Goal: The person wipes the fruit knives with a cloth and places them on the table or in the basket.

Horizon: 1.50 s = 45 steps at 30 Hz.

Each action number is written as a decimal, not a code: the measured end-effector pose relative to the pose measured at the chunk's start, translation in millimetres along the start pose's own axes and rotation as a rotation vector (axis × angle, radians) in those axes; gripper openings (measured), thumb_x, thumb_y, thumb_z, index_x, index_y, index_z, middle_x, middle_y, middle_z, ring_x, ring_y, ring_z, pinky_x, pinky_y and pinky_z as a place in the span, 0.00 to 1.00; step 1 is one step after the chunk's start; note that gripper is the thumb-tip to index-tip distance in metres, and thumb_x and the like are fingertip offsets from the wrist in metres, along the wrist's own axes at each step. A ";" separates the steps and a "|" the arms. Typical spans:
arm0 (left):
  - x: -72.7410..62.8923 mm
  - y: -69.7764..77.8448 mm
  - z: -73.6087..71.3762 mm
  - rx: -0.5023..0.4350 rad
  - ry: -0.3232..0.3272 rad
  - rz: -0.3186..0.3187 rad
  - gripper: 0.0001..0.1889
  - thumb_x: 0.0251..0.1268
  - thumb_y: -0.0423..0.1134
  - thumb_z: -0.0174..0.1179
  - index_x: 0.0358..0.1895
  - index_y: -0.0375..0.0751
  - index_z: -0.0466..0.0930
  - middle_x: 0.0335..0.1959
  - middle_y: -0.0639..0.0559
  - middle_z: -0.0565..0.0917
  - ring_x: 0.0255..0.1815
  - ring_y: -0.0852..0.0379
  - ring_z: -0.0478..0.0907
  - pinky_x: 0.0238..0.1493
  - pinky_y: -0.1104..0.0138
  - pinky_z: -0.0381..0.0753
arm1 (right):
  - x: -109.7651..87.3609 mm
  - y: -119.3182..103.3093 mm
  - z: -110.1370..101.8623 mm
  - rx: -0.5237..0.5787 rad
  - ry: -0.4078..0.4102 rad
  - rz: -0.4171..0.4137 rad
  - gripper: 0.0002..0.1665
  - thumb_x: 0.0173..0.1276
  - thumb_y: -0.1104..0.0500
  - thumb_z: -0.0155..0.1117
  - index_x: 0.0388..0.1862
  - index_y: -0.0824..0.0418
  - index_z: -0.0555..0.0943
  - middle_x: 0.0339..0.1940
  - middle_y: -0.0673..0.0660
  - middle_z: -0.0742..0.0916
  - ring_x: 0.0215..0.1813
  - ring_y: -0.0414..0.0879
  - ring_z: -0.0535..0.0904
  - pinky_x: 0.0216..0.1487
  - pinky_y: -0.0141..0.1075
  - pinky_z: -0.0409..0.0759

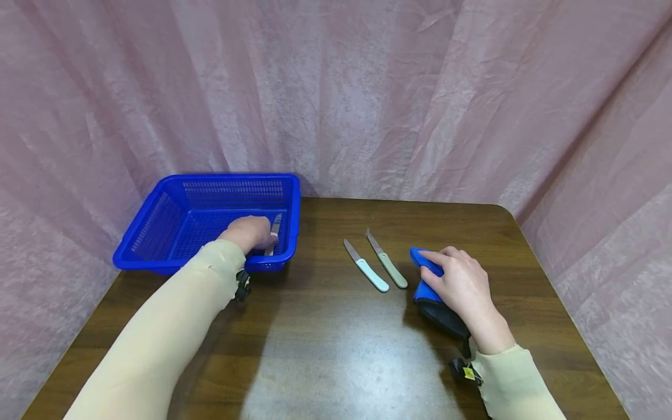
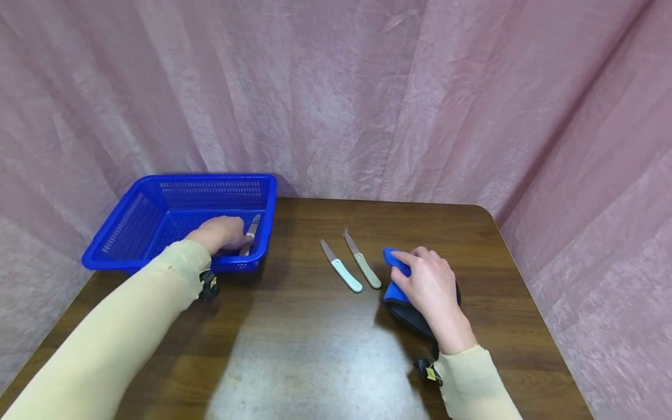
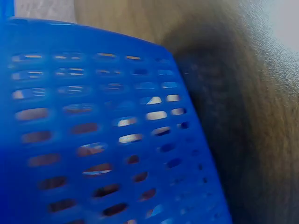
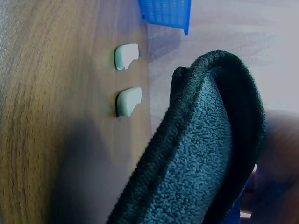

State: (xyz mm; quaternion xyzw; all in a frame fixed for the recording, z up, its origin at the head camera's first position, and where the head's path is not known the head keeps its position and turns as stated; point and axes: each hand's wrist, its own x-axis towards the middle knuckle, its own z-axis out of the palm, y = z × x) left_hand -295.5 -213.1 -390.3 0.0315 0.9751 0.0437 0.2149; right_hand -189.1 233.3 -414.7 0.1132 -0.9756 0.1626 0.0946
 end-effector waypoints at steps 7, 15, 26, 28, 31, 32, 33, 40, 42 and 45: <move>-19.1 4.5 -18.4 0.025 0.135 0.031 0.23 0.89 0.47 0.49 0.62 0.32 0.85 0.66 0.29 0.84 0.65 0.31 0.82 0.63 0.36 0.80 | -0.2 -3.0 -0.3 0.009 -0.005 0.008 0.25 0.76 0.51 0.69 0.69 0.54 0.89 0.55 0.65 0.88 0.53 0.66 0.84 0.50 0.63 0.82; -34.8 6.1 -23.7 0.015 0.308 0.075 0.31 0.92 0.53 0.45 0.82 0.35 0.69 0.81 0.30 0.70 0.81 0.25 0.64 0.76 0.31 0.65 | 0.9 -7.1 -0.6 0.011 -0.004 -0.003 0.25 0.76 0.51 0.70 0.69 0.53 0.89 0.55 0.63 0.89 0.53 0.65 0.84 0.52 0.63 0.81; -57.3 30.8 -10.7 0.022 0.492 0.148 0.36 0.91 0.61 0.43 0.86 0.40 0.63 0.87 0.33 0.60 0.89 0.28 0.50 0.81 0.28 0.50 | 1.2 -13.4 -7.3 0.009 0.002 -0.021 0.24 0.76 0.51 0.70 0.68 0.52 0.89 0.54 0.62 0.89 0.53 0.64 0.84 0.51 0.62 0.81; -62.2 34.6 -8.2 0.032 0.534 0.165 0.36 0.91 0.61 0.45 0.86 0.40 0.65 0.87 0.33 0.62 0.88 0.28 0.51 0.81 0.28 0.50 | 0.7 -14.3 -8.6 0.010 0.001 -0.025 0.24 0.76 0.51 0.70 0.68 0.52 0.89 0.55 0.62 0.89 0.54 0.65 0.84 0.51 0.63 0.81; -68.9 39.4 -4.4 0.042 0.581 0.190 0.36 0.91 0.61 0.47 0.85 0.39 0.66 0.86 0.33 0.63 0.88 0.28 0.52 0.81 0.29 0.51 | 0.2 -15.7 -10.2 0.009 0.001 -0.029 0.24 0.76 0.51 0.70 0.68 0.52 0.89 0.54 0.62 0.89 0.54 0.64 0.84 0.51 0.63 0.81; -70.9 41.0 -2.9 0.047 0.595 0.197 0.36 0.90 0.61 0.47 0.85 0.39 0.67 0.86 0.33 0.64 0.88 0.28 0.53 0.81 0.29 0.51 | 0.4 -16.5 -10.4 0.009 0.001 -0.032 0.24 0.76 0.51 0.70 0.68 0.52 0.89 0.54 0.62 0.89 0.54 0.64 0.84 0.52 0.62 0.81; -73.1 42.7 -1.3 0.047 0.605 0.204 0.36 0.90 0.61 0.48 0.85 0.39 0.67 0.86 0.33 0.64 0.88 0.29 0.53 0.81 0.29 0.50 | 0.6 -17.3 -10.7 0.009 0.001 -0.034 0.24 0.76 0.51 0.70 0.68 0.51 0.89 0.54 0.62 0.89 0.54 0.63 0.84 0.52 0.62 0.81; -82.1 57.5 12.7 0.079 0.736 0.263 0.35 0.87 0.61 0.55 0.82 0.39 0.72 0.85 0.34 0.66 0.88 0.31 0.55 0.82 0.29 0.50 | 0.5 -20.7 -12.9 0.013 -0.004 -0.041 0.24 0.76 0.51 0.70 0.68 0.51 0.89 0.53 0.62 0.89 0.54 0.62 0.84 0.51 0.61 0.81; -84.2 61.7 17.9 0.086 0.771 0.282 0.35 0.86 0.61 0.57 0.80 0.39 0.74 0.84 0.35 0.68 0.88 0.32 0.57 0.82 0.30 0.51 | 0.0 -21.5 -13.4 0.013 -0.003 -0.040 0.24 0.76 0.51 0.70 0.68 0.51 0.89 0.53 0.61 0.89 0.54 0.62 0.83 0.51 0.61 0.81; -86.8 67.6 25.7 0.098 0.813 0.308 0.35 0.84 0.61 0.60 0.79 0.39 0.75 0.83 0.35 0.70 0.87 0.32 0.58 0.82 0.31 0.52 | -1.1 -22.4 -14.0 0.012 0.003 -0.042 0.24 0.76 0.51 0.70 0.68 0.51 0.90 0.53 0.61 0.89 0.54 0.62 0.83 0.50 0.61 0.81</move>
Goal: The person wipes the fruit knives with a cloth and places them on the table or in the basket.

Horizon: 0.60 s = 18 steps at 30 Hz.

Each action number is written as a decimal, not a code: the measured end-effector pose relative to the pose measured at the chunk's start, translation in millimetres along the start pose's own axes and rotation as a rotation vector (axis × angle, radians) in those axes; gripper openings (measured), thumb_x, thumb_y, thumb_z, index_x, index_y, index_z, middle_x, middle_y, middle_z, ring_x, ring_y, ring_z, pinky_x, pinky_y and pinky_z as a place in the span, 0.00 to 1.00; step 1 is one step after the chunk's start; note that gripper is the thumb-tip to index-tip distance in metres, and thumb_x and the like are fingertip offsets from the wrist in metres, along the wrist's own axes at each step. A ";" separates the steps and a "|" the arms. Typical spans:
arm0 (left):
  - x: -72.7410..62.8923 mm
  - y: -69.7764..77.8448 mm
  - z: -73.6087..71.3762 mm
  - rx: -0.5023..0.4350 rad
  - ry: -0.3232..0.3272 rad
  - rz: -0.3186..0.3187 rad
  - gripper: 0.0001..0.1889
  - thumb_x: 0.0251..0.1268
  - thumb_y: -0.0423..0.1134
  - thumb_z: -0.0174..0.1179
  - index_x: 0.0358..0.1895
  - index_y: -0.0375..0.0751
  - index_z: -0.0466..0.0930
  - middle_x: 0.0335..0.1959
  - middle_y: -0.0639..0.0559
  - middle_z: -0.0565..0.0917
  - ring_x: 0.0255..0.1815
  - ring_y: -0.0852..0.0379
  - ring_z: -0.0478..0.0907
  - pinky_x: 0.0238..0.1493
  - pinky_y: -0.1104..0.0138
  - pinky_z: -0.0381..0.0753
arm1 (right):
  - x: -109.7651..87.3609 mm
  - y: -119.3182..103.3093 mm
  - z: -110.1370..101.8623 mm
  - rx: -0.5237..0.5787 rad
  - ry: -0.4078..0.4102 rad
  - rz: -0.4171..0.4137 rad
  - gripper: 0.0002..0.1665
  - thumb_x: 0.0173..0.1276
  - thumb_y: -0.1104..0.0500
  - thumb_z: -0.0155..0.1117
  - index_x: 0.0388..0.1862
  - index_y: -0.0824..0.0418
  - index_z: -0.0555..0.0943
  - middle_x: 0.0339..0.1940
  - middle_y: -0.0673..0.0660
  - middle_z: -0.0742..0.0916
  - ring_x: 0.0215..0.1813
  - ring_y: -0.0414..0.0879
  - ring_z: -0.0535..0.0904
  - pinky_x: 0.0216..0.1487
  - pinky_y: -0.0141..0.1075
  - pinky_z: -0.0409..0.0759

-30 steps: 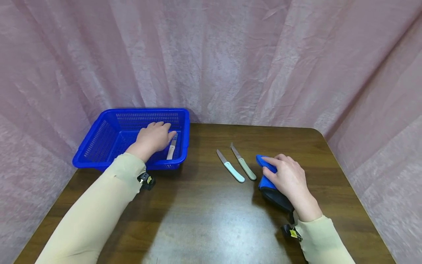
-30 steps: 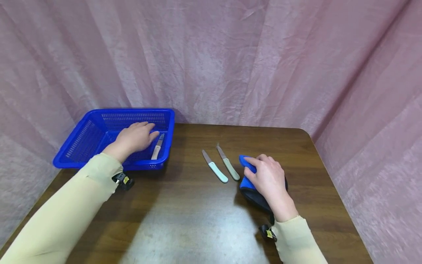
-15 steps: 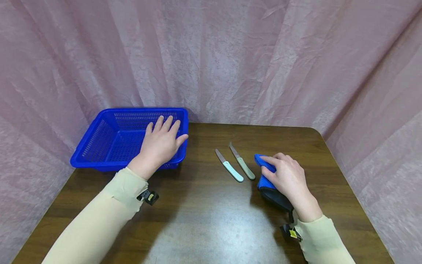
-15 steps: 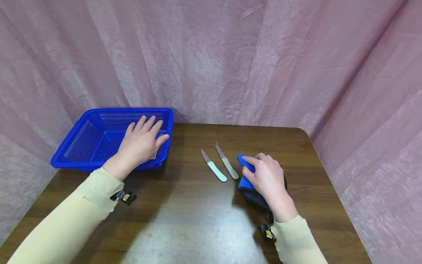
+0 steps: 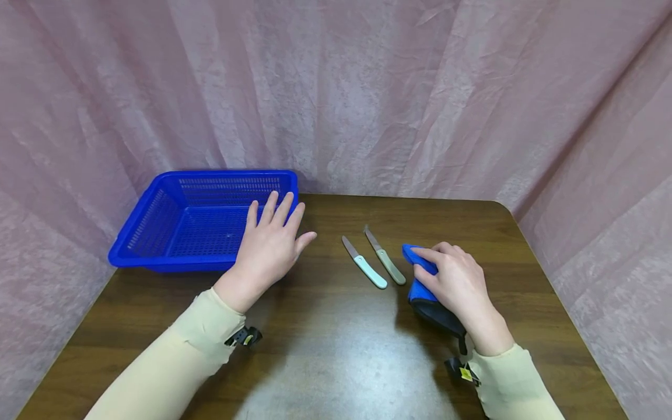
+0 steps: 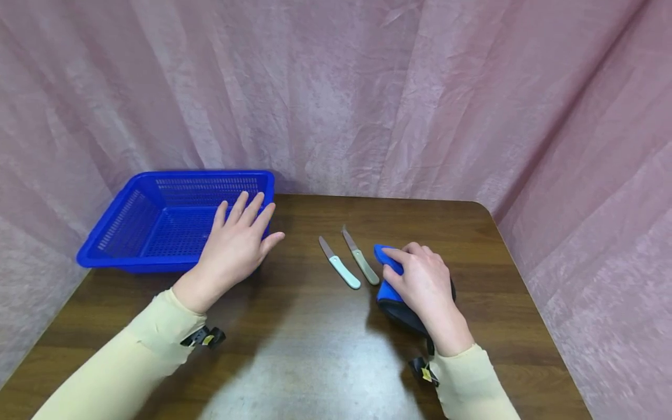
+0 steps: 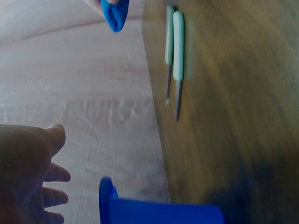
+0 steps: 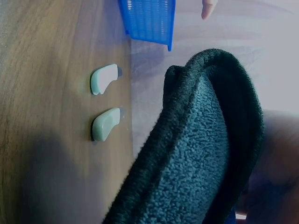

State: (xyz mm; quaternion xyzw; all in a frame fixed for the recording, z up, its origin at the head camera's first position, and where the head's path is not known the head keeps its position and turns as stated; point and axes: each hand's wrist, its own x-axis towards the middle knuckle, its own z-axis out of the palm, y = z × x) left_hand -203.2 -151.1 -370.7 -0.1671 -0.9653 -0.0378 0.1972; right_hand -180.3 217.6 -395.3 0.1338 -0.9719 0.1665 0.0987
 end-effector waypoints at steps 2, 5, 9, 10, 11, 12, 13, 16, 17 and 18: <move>-2.4 5.6 3.0 0.001 0.014 0.017 0.35 0.84 0.61 0.60 0.79 0.39 0.76 0.83 0.36 0.70 0.87 0.33 0.59 0.82 0.32 0.52 | -1.2 -0.1 -0.5 0.001 0.005 -0.002 0.23 0.76 0.51 0.70 0.68 0.50 0.90 0.53 0.61 0.89 0.54 0.62 0.84 0.50 0.61 0.82; -6.3 13.6 7.0 0.002 0.022 0.038 0.35 0.84 0.61 0.59 0.80 0.40 0.75 0.84 0.37 0.70 0.87 0.33 0.59 0.83 0.32 0.51 | -2.7 -0.4 -0.8 0.003 0.014 -0.006 0.23 0.76 0.51 0.71 0.68 0.50 0.90 0.53 0.61 0.89 0.54 0.62 0.84 0.50 0.61 0.82; -11.9 24.2 11.3 0.005 0.036 0.064 0.35 0.84 0.61 0.59 0.80 0.41 0.75 0.84 0.38 0.69 0.87 0.34 0.60 0.83 0.32 0.51 | -4.1 -0.7 -0.1 0.006 0.021 -0.008 0.23 0.76 0.51 0.71 0.67 0.50 0.90 0.53 0.60 0.89 0.53 0.61 0.84 0.50 0.61 0.82; -13.4 26.8 12.4 0.005 0.044 0.071 0.35 0.84 0.61 0.60 0.80 0.41 0.75 0.83 0.38 0.70 0.87 0.34 0.60 0.83 0.32 0.51 | -4.5 -0.8 0.1 0.006 0.021 -0.008 0.23 0.76 0.51 0.71 0.67 0.50 0.90 0.53 0.60 0.89 0.53 0.61 0.84 0.50 0.61 0.82; -14.9 29.4 13.6 0.006 0.049 0.080 0.35 0.83 0.61 0.60 0.80 0.40 0.76 0.83 0.38 0.71 0.87 0.34 0.60 0.83 0.32 0.52 | -4.8 -0.8 0.6 0.005 0.021 -0.007 0.23 0.76 0.51 0.71 0.67 0.50 0.90 0.53 0.60 0.89 0.53 0.61 0.84 0.50 0.61 0.82; -16.4 32.2 14.8 0.008 0.055 0.090 0.35 0.83 0.61 0.61 0.79 0.40 0.76 0.83 0.38 0.71 0.86 0.34 0.61 0.82 0.31 0.53 | -5.2 -0.9 0.8 0.004 0.020 -0.005 0.23 0.76 0.51 0.71 0.67 0.50 0.90 0.53 0.60 0.89 0.53 0.61 0.84 0.50 0.61 0.82; -17.8 34.9 16.2 0.005 0.056 0.099 0.35 0.83 0.61 0.61 0.79 0.40 0.76 0.83 0.38 0.71 0.86 0.34 0.62 0.82 0.31 0.54 | -5.6 -0.8 0.9 0.004 0.020 -0.003 0.23 0.76 0.51 0.70 0.68 0.50 0.90 0.53 0.60 0.89 0.53 0.61 0.84 0.50 0.60 0.82; -21.8 43.1 20.0 -0.012 0.042 0.119 0.35 0.82 0.61 0.62 0.79 0.41 0.77 0.82 0.38 0.72 0.86 0.35 0.61 0.82 0.31 0.54 | -6.2 -1.0 1.5 0.003 0.017 0.004 0.23 0.76 0.51 0.70 0.68 0.50 0.90 0.53 0.60 0.89 0.53 0.61 0.83 0.50 0.60 0.81; -23.2 45.6 21.4 -0.018 0.032 0.126 0.34 0.83 0.61 0.62 0.79 0.42 0.76 0.82 0.38 0.72 0.87 0.35 0.61 0.82 0.31 0.54 | -6.2 -1.2 1.8 0.004 0.016 0.005 0.23 0.76 0.51 0.70 0.68 0.50 0.90 0.53 0.60 0.89 0.53 0.61 0.84 0.50 0.60 0.81; -24.5 48.2 23.0 -0.024 0.023 0.132 0.34 0.83 0.61 0.62 0.79 0.42 0.76 0.82 0.39 0.72 0.87 0.36 0.61 0.82 0.31 0.54 | -6.3 -1.3 2.0 0.005 0.015 0.005 0.23 0.76 0.51 0.70 0.68 0.50 0.90 0.53 0.60 0.89 0.53 0.62 0.84 0.50 0.60 0.82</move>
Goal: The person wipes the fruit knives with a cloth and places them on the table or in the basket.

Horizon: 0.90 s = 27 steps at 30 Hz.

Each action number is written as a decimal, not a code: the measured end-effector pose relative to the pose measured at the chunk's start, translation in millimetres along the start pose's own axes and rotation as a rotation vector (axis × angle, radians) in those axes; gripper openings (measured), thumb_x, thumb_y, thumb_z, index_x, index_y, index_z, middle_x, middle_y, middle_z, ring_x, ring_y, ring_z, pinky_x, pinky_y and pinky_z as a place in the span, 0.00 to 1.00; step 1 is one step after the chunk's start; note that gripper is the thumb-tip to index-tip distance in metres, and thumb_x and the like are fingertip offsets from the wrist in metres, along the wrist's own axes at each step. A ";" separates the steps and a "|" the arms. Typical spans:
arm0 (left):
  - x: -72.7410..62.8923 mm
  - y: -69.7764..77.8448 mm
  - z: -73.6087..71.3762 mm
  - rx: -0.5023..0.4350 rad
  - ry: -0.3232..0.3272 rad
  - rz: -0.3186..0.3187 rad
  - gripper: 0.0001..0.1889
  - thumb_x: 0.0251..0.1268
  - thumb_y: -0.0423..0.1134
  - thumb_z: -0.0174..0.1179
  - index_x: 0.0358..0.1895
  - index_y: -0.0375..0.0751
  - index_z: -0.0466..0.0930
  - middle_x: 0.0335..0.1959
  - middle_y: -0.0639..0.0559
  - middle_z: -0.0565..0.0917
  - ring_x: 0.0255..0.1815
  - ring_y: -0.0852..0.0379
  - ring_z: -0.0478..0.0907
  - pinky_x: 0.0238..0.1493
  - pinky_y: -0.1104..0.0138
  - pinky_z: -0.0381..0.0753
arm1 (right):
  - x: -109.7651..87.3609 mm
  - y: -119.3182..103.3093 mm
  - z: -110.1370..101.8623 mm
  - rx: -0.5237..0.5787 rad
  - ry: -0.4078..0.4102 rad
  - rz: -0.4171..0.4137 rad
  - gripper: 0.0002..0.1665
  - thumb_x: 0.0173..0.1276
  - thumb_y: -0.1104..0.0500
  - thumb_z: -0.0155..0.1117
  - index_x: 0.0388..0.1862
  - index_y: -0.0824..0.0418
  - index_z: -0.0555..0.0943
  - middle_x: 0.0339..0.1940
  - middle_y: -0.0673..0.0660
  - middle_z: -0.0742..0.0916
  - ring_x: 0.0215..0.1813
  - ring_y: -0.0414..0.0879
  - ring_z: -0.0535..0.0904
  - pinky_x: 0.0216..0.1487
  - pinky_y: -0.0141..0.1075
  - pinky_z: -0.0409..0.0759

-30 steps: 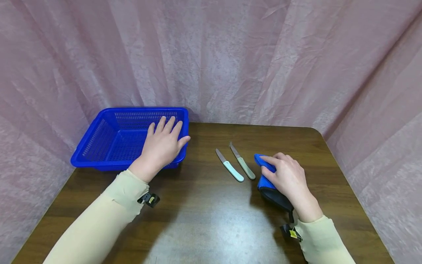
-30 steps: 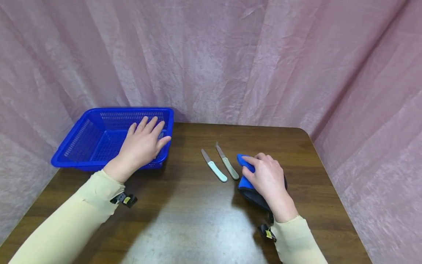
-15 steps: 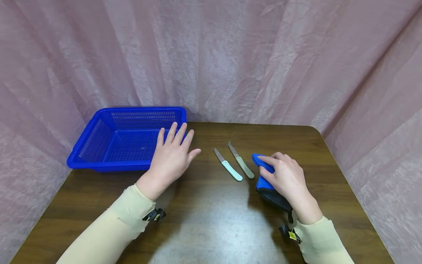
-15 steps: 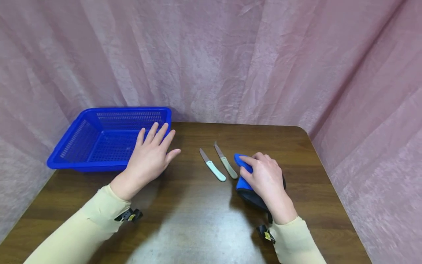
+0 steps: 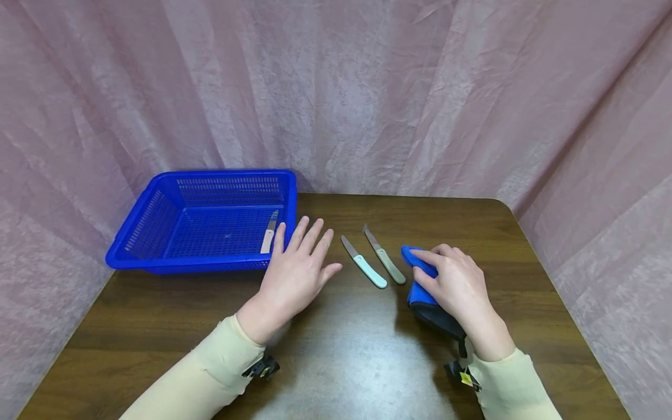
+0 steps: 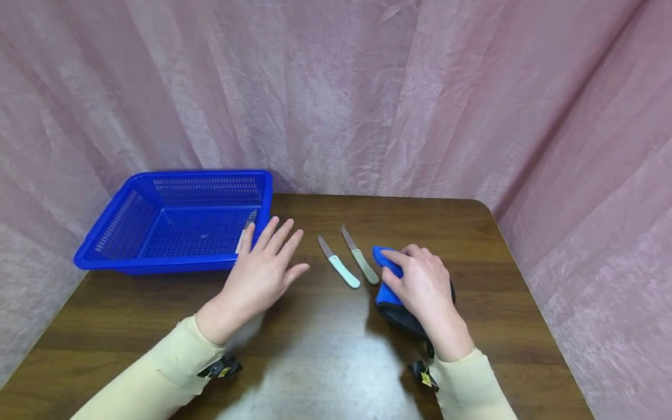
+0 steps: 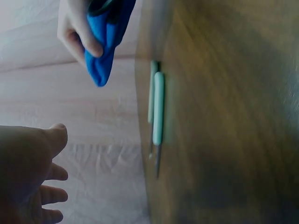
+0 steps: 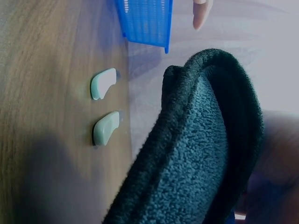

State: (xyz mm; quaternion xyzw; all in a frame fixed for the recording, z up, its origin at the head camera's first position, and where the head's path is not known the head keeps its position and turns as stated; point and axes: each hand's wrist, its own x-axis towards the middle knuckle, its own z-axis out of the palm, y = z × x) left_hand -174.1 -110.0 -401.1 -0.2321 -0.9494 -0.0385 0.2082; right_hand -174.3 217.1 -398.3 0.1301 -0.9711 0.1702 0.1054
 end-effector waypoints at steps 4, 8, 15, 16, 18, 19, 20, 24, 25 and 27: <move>-2.0 9.7 6.8 -0.011 -0.022 0.030 0.34 0.83 0.61 0.61 0.80 0.43 0.76 0.81 0.39 0.74 0.87 0.37 0.61 0.81 0.30 0.54 | -0.6 1.2 1.2 0.003 -0.001 -0.001 0.23 0.76 0.51 0.70 0.67 0.51 0.90 0.54 0.60 0.89 0.54 0.62 0.84 0.50 0.61 0.82; -2.6 16.9 13.1 -0.012 -0.030 0.057 0.35 0.82 0.62 0.62 0.80 0.43 0.76 0.80 0.39 0.75 0.85 0.36 0.64 0.80 0.30 0.56 | -1.6 2.7 2.1 0.005 -0.003 -0.002 0.23 0.76 0.51 0.70 0.67 0.50 0.90 0.54 0.60 0.89 0.54 0.61 0.84 0.51 0.60 0.82; -0.6 29.7 24.1 -0.028 -0.046 0.099 0.34 0.81 0.63 0.63 0.78 0.44 0.78 0.78 0.40 0.76 0.82 0.35 0.68 0.78 0.30 0.62 | -3.5 6.1 3.7 0.005 -0.005 0.004 0.23 0.75 0.51 0.70 0.67 0.50 0.90 0.53 0.60 0.89 0.53 0.61 0.84 0.50 0.59 0.82; -0.3 31.5 25.7 -0.024 -0.048 0.106 0.34 0.81 0.63 0.63 0.77 0.44 0.78 0.78 0.40 0.77 0.82 0.35 0.69 0.78 0.30 0.63 | -3.8 6.8 4.4 0.005 -0.004 0.004 0.23 0.75 0.51 0.70 0.67 0.50 0.90 0.53 0.60 0.89 0.53 0.61 0.84 0.50 0.59 0.82; 0.2 35.1 28.3 -0.018 -0.060 0.120 0.34 0.81 0.63 0.62 0.77 0.44 0.78 0.78 0.40 0.77 0.82 0.36 0.69 0.77 0.31 0.64 | -4.7 8.1 5.4 0.004 -0.004 0.004 0.23 0.75 0.51 0.70 0.67 0.50 0.90 0.53 0.60 0.89 0.53 0.61 0.84 0.50 0.59 0.82; 0.5 36.9 29.5 -0.015 -0.066 0.126 0.35 0.81 0.64 0.62 0.77 0.44 0.78 0.78 0.41 0.77 0.82 0.37 0.70 0.77 0.31 0.64 | -5.0 9.0 6.0 0.004 -0.005 0.004 0.23 0.75 0.51 0.70 0.67 0.51 0.90 0.53 0.60 0.89 0.53 0.61 0.84 0.50 0.59 0.82; 0.9 38.5 30.9 -0.011 -0.069 0.132 0.35 0.81 0.64 0.62 0.77 0.44 0.78 0.78 0.41 0.77 0.82 0.37 0.70 0.77 0.31 0.65 | -5.5 9.4 6.3 0.004 -0.006 0.004 0.23 0.75 0.51 0.70 0.67 0.51 0.90 0.53 0.61 0.89 0.54 0.61 0.84 0.50 0.60 0.82; 1.4 45.1 35.8 0.001 -0.104 0.152 0.35 0.81 0.64 0.61 0.78 0.44 0.78 0.78 0.42 0.77 0.82 0.38 0.70 0.77 0.32 0.65 | -7.3 12.2 7.5 0.001 -0.018 0.007 0.24 0.75 0.51 0.70 0.67 0.52 0.90 0.54 0.62 0.89 0.54 0.62 0.84 0.51 0.60 0.82; 1.3 46.6 37.2 0.003 -0.119 0.155 0.35 0.82 0.65 0.61 0.78 0.45 0.78 0.79 0.42 0.77 0.82 0.39 0.70 0.77 0.33 0.65 | -7.6 13.0 7.9 -0.001 -0.021 0.009 0.24 0.75 0.50 0.70 0.67 0.52 0.90 0.54 0.62 0.89 0.55 0.62 0.84 0.51 0.60 0.82; 1.5 49.6 40.4 0.005 -0.148 0.159 0.35 0.82 0.65 0.60 0.78 0.46 0.77 0.79 0.43 0.76 0.82 0.39 0.69 0.78 0.33 0.64 | -8.1 14.1 8.4 -0.001 -0.027 0.012 0.24 0.76 0.50 0.70 0.68 0.52 0.90 0.54 0.62 0.89 0.55 0.63 0.84 0.52 0.61 0.82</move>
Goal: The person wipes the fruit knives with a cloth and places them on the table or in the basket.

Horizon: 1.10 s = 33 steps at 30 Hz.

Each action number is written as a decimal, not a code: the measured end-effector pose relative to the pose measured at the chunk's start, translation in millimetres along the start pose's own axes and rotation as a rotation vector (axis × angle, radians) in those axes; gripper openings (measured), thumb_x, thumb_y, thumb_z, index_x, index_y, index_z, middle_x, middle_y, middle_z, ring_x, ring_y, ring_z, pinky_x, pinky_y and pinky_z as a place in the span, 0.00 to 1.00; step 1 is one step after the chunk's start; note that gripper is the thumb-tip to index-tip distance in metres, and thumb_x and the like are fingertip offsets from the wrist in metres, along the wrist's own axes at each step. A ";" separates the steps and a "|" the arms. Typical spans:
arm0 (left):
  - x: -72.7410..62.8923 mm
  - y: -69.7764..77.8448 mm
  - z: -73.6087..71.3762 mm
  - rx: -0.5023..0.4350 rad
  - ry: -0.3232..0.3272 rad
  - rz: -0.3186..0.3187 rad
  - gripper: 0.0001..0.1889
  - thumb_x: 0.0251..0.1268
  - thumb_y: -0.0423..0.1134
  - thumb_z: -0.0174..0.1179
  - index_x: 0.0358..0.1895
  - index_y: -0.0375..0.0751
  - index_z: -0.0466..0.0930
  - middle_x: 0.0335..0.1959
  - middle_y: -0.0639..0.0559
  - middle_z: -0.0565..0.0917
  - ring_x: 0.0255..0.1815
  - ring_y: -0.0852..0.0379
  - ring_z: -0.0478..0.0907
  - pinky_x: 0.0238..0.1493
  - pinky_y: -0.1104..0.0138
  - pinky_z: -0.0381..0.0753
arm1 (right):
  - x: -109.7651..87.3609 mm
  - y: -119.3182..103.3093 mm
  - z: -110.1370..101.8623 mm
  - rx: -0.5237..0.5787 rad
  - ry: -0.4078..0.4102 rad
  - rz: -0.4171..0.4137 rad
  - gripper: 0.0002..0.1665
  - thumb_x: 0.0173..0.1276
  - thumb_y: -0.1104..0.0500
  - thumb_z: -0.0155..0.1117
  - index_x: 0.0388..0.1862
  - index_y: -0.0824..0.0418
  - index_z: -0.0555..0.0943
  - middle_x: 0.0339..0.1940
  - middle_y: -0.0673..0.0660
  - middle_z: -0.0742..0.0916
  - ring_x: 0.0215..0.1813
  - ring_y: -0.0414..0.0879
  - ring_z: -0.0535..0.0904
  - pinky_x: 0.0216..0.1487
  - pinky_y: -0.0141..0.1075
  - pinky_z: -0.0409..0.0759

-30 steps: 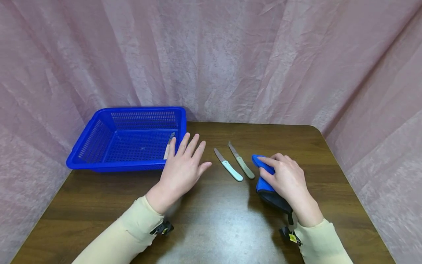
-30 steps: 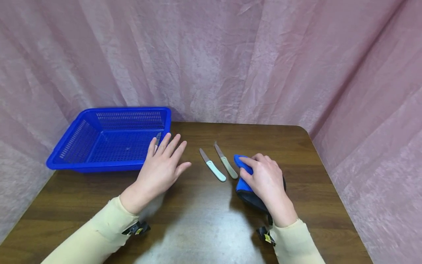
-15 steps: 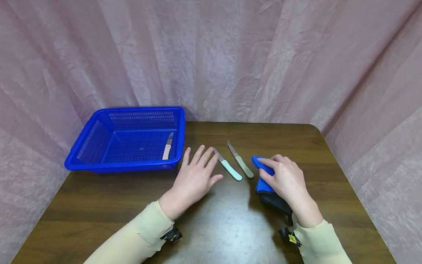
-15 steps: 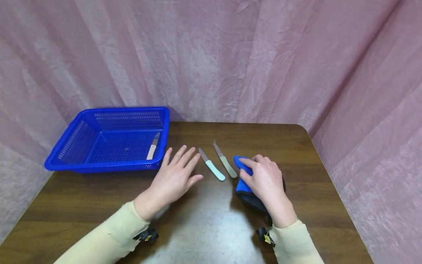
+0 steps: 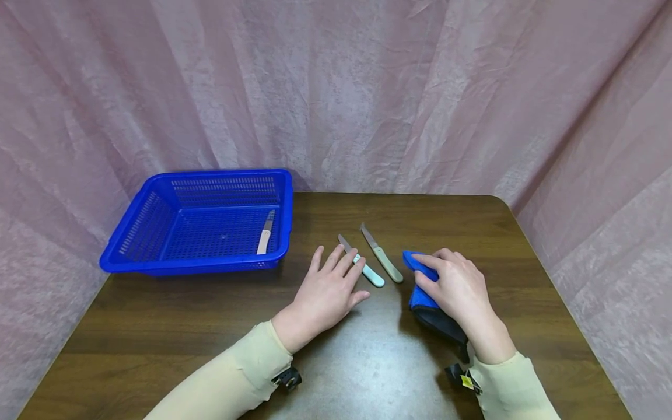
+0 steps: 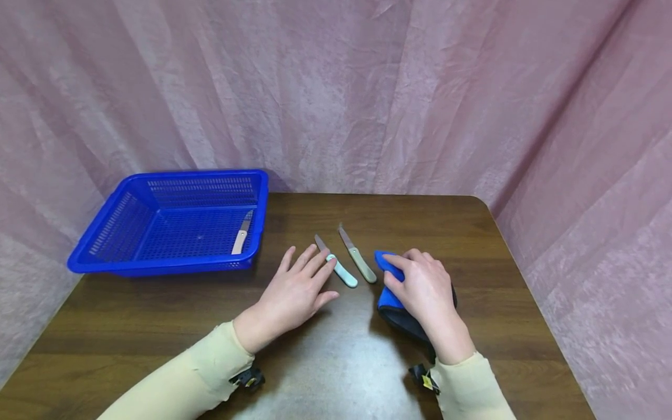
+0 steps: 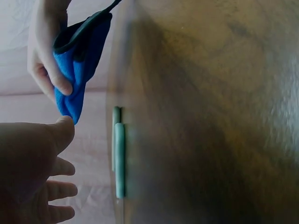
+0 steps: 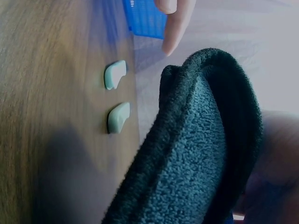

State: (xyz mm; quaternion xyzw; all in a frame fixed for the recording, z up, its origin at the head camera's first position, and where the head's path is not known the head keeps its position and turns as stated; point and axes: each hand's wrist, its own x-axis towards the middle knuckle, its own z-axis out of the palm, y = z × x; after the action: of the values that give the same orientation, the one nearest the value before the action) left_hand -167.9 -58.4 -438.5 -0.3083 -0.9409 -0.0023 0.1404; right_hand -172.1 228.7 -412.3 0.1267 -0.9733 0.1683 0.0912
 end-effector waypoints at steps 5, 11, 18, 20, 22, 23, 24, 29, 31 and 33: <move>3.9 6.6 7.1 0.000 -0.066 0.003 0.36 0.83 0.67 0.57 0.80 0.48 0.76 0.80 0.45 0.76 0.83 0.41 0.69 0.79 0.35 0.63 | 0.2 1.3 -0.2 -0.004 -0.010 0.008 0.24 0.76 0.51 0.70 0.67 0.52 0.90 0.54 0.62 0.89 0.55 0.63 0.84 0.52 0.62 0.82; 10.1 14.7 11.1 -0.026 -0.159 0.007 0.36 0.84 0.68 0.54 0.82 0.49 0.74 0.82 0.48 0.74 0.85 0.41 0.66 0.81 0.36 0.60 | -0.1 1.9 -0.1 -0.003 -0.013 0.017 0.24 0.76 0.51 0.70 0.67 0.52 0.90 0.54 0.63 0.89 0.56 0.64 0.84 0.53 0.62 0.82; 13.6 21.0 13.0 -0.040 -0.237 0.045 0.37 0.85 0.68 0.51 0.83 0.49 0.73 0.83 0.50 0.72 0.85 0.43 0.66 0.81 0.37 0.62 | 0.1 3.0 1.1 -0.005 -0.019 0.020 0.24 0.76 0.50 0.70 0.68 0.52 0.90 0.55 0.62 0.89 0.56 0.64 0.84 0.53 0.62 0.82; 13.0 21.8 14.6 -0.041 -0.226 0.053 0.36 0.84 0.68 0.53 0.82 0.49 0.74 0.82 0.51 0.74 0.83 0.44 0.68 0.80 0.37 0.64 | -0.1 3.1 0.7 -0.005 -0.019 0.020 0.24 0.76 0.50 0.69 0.68 0.52 0.90 0.55 0.62 0.89 0.57 0.64 0.84 0.54 0.63 0.82; 12.5 22.4 16.4 -0.045 -0.210 0.057 0.35 0.84 0.68 0.55 0.81 0.49 0.75 0.80 0.51 0.76 0.81 0.45 0.70 0.78 0.38 0.66 | -0.1 3.4 0.6 -0.005 -0.020 0.019 0.24 0.76 0.50 0.69 0.68 0.52 0.89 0.55 0.62 0.89 0.57 0.64 0.84 0.54 0.63 0.82; 12.3 22.7 17.3 -0.048 -0.204 0.057 0.35 0.83 0.67 0.55 0.80 0.49 0.76 0.79 0.51 0.77 0.80 0.46 0.71 0.77 0.38 0.67 | -0.2 3.7 0.6 -0.005 -0.020 0.019 0.24 0.76 0.50 0.69 0.68 0.52 0.90 0.55 0.62 0.89 0.57 0.64 0.84 0.54 0.63 0.82; 12.2 23.0 18.1 -0.051 -0.202 0.056 0.35 0.83 0.67 0.56 0.80 0.50 0.76 0.79 0.52 0.77 0.79 0.47 0.72 0.77 0.39 0.68 | -0.3 4.0 0.9 -0.005 -0.019 0.020 0.24 0.76 0.50 0.69 0.68 0.52 0.90 0.54 0.62 0.89 0.57 0.64 0.84 0.54 0.63 0.82; 12.2 23.9 19.4 -0.058 -0.213 0.051 0.35 0.83 0.68 0.55 0.81 0.50 0.75 0.79 0.52 0.77 0.78 0.48 0.73 0.77 0.39 0.68 | -0.1 4.5 1.9 -0.002 -0.013 0.019 0.24 0.76 0.50 0.70 0.67 0.51 0.90 0.54 0.61 0.89 0.56 0.63 0.84 0.53 0.62 0.82; 11.9 24.0 19.1 -0.055 -0.212 0.051 0.35 0.83 0.68 0.55 0.81 0.51 0.76 0.78 0.52 0.77 0.77 0.48 0.74 0.77 0.39 0.68 | 0.0 4.6 2.0 -0.003 -0.012 0.018 0.24 0.76 0.50 0.70 0.67 0.51 0.90 0.53 0.61 0.89 0.55 0.63 0.84 0.53 0.62 0.82; 11.3 23.7 18.9 -0.054 -0.205 0.053 0.35 0.83 0.67 0.56 0.80 0.50 0.76 0.76 0.53 0.78 0.75 0.48 0.75 0.76 0.40 0.69 | -0.3 4.5 1.7 -0.003 -0.014 0.019 0.24 0.76 0.50 0.69 0.67 0.51 0.90 0.53 0.61 0.89 0.55 0.63 0.84 0.53 0.62 0.82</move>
State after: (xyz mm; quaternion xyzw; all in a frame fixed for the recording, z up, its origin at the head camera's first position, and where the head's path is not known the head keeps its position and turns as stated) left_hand -167.8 -30.9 -455.6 -0.3353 -0.9414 0.0075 0.0350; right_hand -173.3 232.3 -415.3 0.1185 -0.9753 0.1669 0.0829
